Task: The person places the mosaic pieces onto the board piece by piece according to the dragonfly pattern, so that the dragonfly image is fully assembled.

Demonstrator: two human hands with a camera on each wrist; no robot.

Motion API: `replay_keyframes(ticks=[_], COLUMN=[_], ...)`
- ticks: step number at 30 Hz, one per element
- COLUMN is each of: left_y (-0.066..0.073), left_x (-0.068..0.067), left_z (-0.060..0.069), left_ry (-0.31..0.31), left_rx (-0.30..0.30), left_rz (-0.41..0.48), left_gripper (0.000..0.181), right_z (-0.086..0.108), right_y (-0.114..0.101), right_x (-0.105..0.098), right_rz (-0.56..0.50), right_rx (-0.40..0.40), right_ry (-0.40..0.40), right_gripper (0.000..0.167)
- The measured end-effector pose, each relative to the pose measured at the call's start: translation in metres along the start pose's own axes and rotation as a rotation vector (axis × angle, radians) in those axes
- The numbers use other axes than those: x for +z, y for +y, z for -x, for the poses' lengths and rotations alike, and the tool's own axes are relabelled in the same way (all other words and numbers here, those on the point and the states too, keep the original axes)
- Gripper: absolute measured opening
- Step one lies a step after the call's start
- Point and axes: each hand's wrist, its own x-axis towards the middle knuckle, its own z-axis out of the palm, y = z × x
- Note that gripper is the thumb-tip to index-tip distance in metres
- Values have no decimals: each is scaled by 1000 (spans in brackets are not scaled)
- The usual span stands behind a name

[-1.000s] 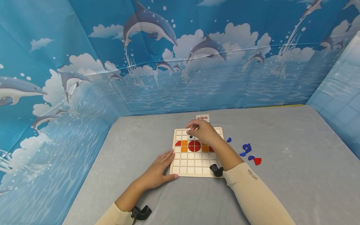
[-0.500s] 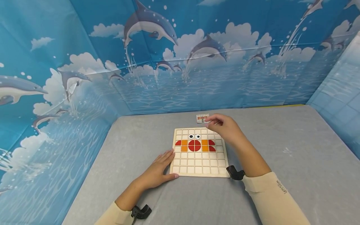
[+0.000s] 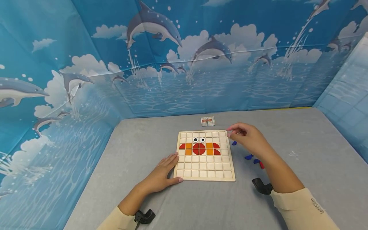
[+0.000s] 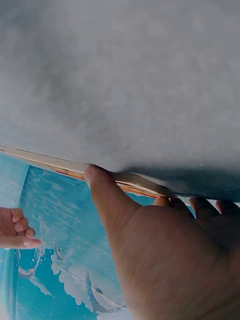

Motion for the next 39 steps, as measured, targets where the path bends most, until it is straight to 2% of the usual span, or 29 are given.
replay_keyframes(ticks=[14, 27, 35, 39], left_y=[-2, -2, -2, -2], left_x=[1, 1, 0, 1], left_z=[-1, -1, 0, -1], left_ry=[-1, 1, 9, 4], left_rx=[-7, -9, 8, 12], left_rz=[4, 4, -5, -7], left_gripper=[92, 92, 92, 92], right_z=[16, 31, 35, 35], right_y=[46, 83, 100, 106], right_x=[-14, -29, -37, -36], right_rz=[105, 183, 224, 244], right_rx=[19, 82, 90, 99], right_ry=[-85, -163, -214, -215], right_gripper=[38, 45, 44, 41])
